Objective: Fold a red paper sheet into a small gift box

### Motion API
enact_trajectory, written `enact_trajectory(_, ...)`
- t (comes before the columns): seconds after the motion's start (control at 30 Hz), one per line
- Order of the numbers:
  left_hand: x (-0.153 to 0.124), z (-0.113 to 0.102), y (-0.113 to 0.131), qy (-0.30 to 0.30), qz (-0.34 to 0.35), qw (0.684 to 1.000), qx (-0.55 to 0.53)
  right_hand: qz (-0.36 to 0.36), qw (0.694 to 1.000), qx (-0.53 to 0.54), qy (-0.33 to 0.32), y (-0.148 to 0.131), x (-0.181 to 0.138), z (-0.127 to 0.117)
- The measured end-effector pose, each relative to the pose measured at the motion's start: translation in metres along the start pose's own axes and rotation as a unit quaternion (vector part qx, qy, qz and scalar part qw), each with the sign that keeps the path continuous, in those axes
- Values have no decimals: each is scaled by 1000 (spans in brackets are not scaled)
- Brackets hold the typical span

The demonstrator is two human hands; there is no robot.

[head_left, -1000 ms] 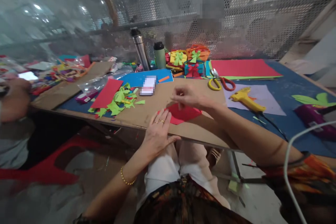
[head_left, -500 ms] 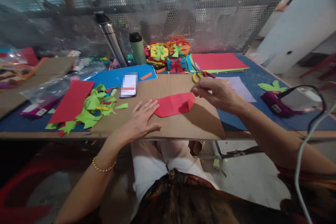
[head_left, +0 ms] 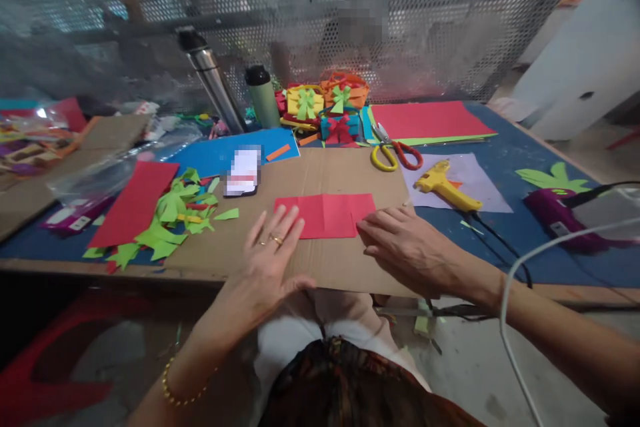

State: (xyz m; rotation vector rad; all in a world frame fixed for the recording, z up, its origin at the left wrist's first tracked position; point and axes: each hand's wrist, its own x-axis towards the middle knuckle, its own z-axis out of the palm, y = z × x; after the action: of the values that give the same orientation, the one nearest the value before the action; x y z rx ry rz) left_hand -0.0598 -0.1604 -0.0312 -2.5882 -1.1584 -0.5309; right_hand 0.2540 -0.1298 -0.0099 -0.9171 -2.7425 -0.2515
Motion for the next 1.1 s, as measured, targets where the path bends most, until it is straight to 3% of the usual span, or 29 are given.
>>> enact_trajectory(0.13,-5,4,12,-23,-4,1000,-14,-8,1000,6,-3,-2,1,-5)
enact_trajectory(0.47,-6,21,21,63,-30,997,-25,31,998,-57,7,-30,16,-6)
enact_trajectory(0.7,-5,24,26,77,2,995,64,42,991,-97,87,-37,11,9)
enact_trajectory(1.1,-8,25,24,111,-6,993,50,159,971,-155,88,-53,14,21)
